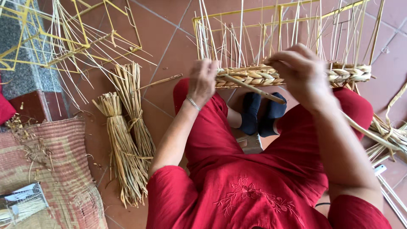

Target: The person weaves dried palm leaves into a rectangular basket frame, interlacing the leaves through the vertical supports. They occasionally reach for additional palm leaves from a bundle on the floor to continue the weaving process.

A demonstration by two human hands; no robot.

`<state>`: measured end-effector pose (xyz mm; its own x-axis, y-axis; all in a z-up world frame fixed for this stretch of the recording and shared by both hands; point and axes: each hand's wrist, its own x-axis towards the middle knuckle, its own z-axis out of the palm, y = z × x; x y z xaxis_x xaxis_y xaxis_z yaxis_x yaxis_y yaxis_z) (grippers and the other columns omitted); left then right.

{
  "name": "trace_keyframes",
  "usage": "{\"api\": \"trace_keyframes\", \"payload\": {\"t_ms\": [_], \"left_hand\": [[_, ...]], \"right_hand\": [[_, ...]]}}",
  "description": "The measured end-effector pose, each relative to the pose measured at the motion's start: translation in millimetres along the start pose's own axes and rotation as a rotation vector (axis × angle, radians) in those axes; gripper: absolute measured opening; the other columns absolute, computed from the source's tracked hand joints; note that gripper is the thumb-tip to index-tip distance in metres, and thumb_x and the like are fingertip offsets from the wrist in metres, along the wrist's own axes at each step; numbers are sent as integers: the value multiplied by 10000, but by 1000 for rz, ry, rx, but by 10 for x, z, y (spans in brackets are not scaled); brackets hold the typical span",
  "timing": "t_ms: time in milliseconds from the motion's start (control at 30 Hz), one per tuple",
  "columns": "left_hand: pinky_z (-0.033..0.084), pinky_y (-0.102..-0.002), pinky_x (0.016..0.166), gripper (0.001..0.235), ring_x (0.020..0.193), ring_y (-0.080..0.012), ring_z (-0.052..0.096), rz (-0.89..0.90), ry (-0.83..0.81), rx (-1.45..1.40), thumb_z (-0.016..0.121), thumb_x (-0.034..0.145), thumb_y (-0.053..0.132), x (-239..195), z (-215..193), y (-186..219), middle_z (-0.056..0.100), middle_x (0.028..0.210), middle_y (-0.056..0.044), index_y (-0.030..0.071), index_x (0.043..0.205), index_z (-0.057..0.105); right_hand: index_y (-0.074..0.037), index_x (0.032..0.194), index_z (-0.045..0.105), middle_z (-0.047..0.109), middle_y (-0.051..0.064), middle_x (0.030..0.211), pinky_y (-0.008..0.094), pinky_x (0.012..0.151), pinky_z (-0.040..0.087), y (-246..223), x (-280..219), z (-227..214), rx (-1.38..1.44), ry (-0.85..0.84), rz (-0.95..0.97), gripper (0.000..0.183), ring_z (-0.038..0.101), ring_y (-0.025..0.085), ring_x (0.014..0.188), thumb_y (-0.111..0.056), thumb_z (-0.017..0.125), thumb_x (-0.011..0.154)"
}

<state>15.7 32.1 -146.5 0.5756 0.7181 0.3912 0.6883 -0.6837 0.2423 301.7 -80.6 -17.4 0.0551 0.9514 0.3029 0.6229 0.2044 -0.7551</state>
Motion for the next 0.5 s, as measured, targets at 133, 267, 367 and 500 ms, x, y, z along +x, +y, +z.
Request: {"api": "trace_keyframes", "payload": {"t_ms": [133, 267, 367, 500], "left_hand": [[593, -332, 754, 382, 813, -195, 681, -126, -245, -470, 695, 913, 15, 127, 78, 9, 616, 982, -81, 51, 1284, 615], [585, -343, 636, 275, 704, -172, 683, -161, -257, -550, 806, 867, 103, 198, 55, -7, 626, 828, -44, 113, 1117, 692], [617, -331, 733, 228, 839, -165, 731, -45, -87, -595, 790, 879, 86, 61, 42, 23, 659, 954, -17, 123, 1049, 643], [600, -368, 750, 180, 851, -217, 707, 45, -21, -432, 789, 894, 71, -21, -20, 64, 648, 1022, -46, 82, 978, 629]], "right_hand": [[-49, 1122, 789, 758, 132, 934, 319, 651, 568, 254, 98, 548, -132, -81, 19, 109, 710, 213, 760, -82, 752, 1025], [-49, 1177, 719, 742, 122, 960, 357, 714, 592, 346, 12, 724, 49, -100, 154, 204, 734, 192, 822, -135, 753, 994], [-113, 1076, 757, 722, 108, 934, 392, 663, 572, 295, -115, 841, -56, -91, 154, 101, 717, 220, 759, -154, 744, 984], [-138, 998, 770, 656, 119, 889, 420, 551, 516, 158, -78, 1081, -298, -62, 61, 56, 674, 281, 709, -157, 726, 970]]}}
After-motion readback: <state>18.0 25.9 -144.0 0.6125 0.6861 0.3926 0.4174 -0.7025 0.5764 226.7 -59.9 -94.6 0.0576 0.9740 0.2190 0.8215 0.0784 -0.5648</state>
